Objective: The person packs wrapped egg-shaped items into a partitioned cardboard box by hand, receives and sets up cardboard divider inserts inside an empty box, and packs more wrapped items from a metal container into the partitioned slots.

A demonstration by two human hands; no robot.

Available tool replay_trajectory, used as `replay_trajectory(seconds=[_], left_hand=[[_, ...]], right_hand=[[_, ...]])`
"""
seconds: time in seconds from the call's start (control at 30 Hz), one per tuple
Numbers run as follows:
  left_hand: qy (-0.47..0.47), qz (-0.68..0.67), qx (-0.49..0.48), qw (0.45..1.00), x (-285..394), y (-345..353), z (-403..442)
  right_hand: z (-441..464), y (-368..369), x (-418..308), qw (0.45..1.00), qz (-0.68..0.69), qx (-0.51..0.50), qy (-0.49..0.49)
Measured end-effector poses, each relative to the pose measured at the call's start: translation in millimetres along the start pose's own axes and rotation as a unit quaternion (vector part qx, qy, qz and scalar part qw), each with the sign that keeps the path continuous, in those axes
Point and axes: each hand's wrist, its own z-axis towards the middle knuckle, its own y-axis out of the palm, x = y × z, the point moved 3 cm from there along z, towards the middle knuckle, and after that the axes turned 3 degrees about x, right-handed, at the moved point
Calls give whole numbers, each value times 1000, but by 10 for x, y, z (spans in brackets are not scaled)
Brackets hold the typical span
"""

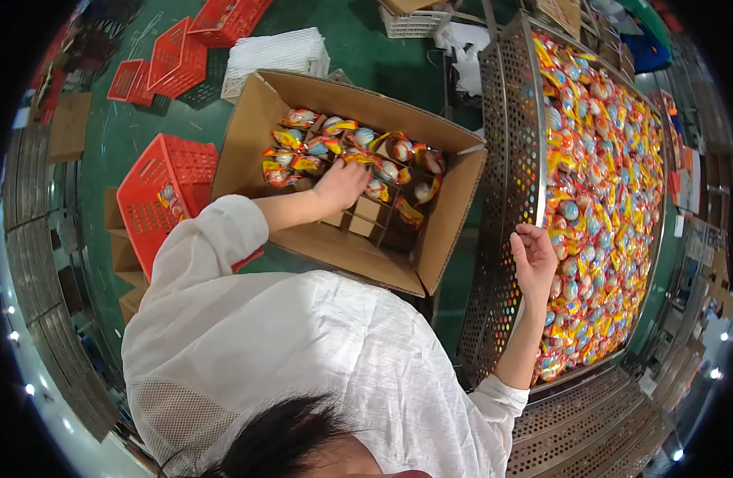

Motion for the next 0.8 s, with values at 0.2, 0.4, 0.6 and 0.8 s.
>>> replay_trajectory(seconds=[0.2,0.4,0.6,0.8], left_hand=[[82,-320,-48,942,793,159,577],[85,-152,-67,982,966,308,671],[-13,-231,-69,971,941,401,725],[-158,-269,-89,946,893,391,797]], right_hand=[[-140,-383,150,998,-41,32,25],[-250,-649,382,998,-46,37,29],[-223,-804,568,996,-38,77,39],[-219,-1113,740,987,9,138,81]])
